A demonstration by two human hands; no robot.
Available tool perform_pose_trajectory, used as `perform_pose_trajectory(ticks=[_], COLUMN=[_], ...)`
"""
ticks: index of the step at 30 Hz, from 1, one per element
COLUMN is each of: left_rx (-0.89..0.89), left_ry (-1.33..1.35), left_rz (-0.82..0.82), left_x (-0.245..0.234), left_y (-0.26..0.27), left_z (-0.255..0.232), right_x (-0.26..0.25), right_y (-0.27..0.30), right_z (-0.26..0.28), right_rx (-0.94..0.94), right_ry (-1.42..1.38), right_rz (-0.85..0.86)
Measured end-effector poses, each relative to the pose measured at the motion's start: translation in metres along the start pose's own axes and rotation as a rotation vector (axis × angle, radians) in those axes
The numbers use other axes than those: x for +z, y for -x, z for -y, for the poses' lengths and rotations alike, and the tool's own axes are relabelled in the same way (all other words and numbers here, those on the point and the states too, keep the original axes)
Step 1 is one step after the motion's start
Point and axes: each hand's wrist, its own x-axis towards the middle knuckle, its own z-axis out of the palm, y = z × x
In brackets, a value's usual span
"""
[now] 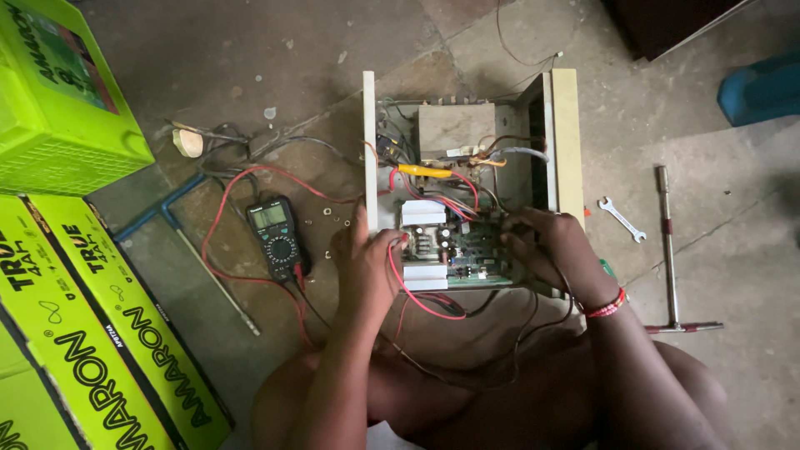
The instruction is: The person sits on the floor and uses a multimeter to test various points on an open electronic circuit board. They repeatedly touch the probes to different components and wires while observing the multimeter display.
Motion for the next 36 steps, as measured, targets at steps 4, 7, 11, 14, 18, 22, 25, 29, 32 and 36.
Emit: perform_pose_trajectory(ticks=[4,7,11,14,18,22,25,29,32,36], left_rx=[0.002,0.008,-0.021,-0.057,-0.064,-0.057,-0.032,-0.012,-0.017,-0.170], left_ry=[0.011,0.035,0.063,0.057,0.068,0.048,0.023,-0.033,0.005,0.002], left_rz=[0.015,0.006,0.008,0.029,0.033,0.039,0.032,0.010,0.008,0.093], left_x=[-0.001,-0.002,-0.004,-0.006,-0.007,-0.006,-0.005,-0.004,-0.005,-0.003], left_y=[0.000,0.000,-0.002,-0.003,-0.004,-0.003,-0.002,-0.002,-0.002,-0.003], left_z=[0.001,0.000,-0.004,-0.007,-0.008,-0.006,-0.006,-0.010,-0.010,-0.016], right_x=[0.007,0.015,0.030,0.036,0.039,0.039,0.038,0.039,0.044,0.056], right_y=[-0.003,-0.002,-0.002,-0.003,-0.004,-0.005,-0.005,-0.005,-0.003,-0.005], right_z=[-0.003,-0.005,-0.004,-0.002,0.000,0.003,0.005,0.002,-0.012,-0.033], right_rx=[-0.167,-0.310,-0.211,-0.141,-0.220,-0.168,-0.129,-0.129,-0.159,-0.124], right_ry=[0.132,0.229,-0.062,-0.109,-0.144,-0.128,-0.142,-0.132,-0.139,-0.108], right_rz=[0.012,0.030,0.053,0.102,0.081,0.086,0.111,0.110,0.102,0.110])
